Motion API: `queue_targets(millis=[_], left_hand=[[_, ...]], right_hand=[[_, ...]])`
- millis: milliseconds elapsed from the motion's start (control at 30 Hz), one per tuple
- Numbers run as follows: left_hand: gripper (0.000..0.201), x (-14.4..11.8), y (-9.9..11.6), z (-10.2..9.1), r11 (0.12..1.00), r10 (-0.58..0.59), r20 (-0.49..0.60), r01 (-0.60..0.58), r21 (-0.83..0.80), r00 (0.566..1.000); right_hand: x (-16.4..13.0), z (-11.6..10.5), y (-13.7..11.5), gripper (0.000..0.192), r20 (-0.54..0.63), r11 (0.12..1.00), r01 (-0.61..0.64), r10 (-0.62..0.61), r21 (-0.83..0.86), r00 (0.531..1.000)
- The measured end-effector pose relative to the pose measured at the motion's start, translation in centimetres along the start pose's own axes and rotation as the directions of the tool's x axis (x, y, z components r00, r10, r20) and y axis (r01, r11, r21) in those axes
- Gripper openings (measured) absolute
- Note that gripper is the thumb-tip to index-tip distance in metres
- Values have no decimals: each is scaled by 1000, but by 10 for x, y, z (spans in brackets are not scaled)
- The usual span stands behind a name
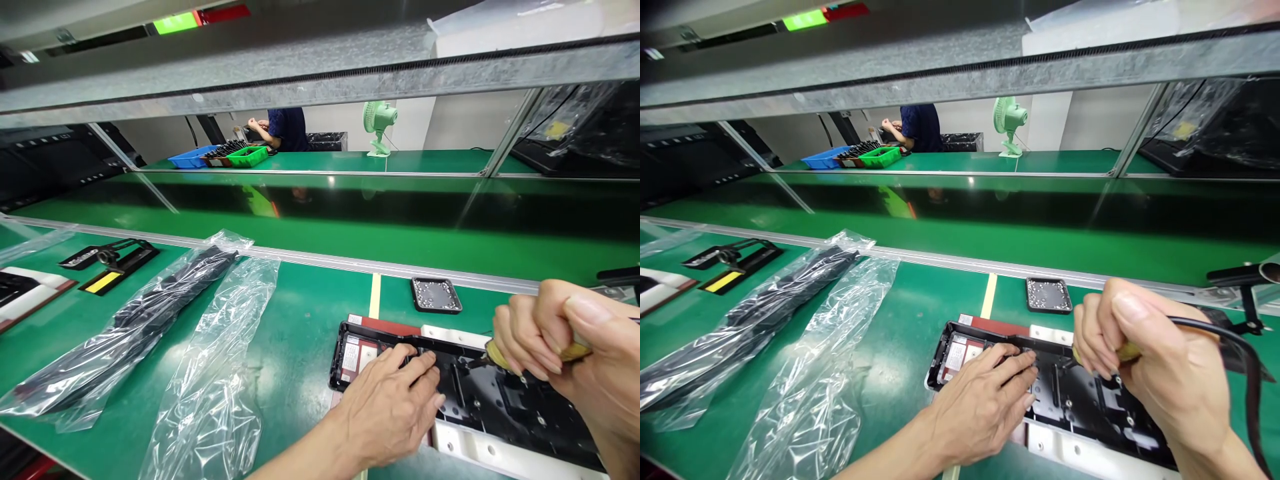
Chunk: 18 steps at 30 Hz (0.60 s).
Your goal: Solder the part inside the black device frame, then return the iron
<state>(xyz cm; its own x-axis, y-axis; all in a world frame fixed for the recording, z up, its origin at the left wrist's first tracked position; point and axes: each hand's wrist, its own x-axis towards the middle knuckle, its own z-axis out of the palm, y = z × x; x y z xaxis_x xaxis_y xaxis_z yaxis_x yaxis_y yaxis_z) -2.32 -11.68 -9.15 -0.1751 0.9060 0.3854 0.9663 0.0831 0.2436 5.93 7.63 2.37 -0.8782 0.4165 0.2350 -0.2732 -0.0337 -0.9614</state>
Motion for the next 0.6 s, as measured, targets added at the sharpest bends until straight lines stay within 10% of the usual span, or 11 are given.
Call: queue_targets(millis=[600], left_hand=[[38,0,0,-2,1000,-16,-32,15,-25,999]], right_hand=[[1,0,-7,43,-10,997,65,-66,-38,998]])
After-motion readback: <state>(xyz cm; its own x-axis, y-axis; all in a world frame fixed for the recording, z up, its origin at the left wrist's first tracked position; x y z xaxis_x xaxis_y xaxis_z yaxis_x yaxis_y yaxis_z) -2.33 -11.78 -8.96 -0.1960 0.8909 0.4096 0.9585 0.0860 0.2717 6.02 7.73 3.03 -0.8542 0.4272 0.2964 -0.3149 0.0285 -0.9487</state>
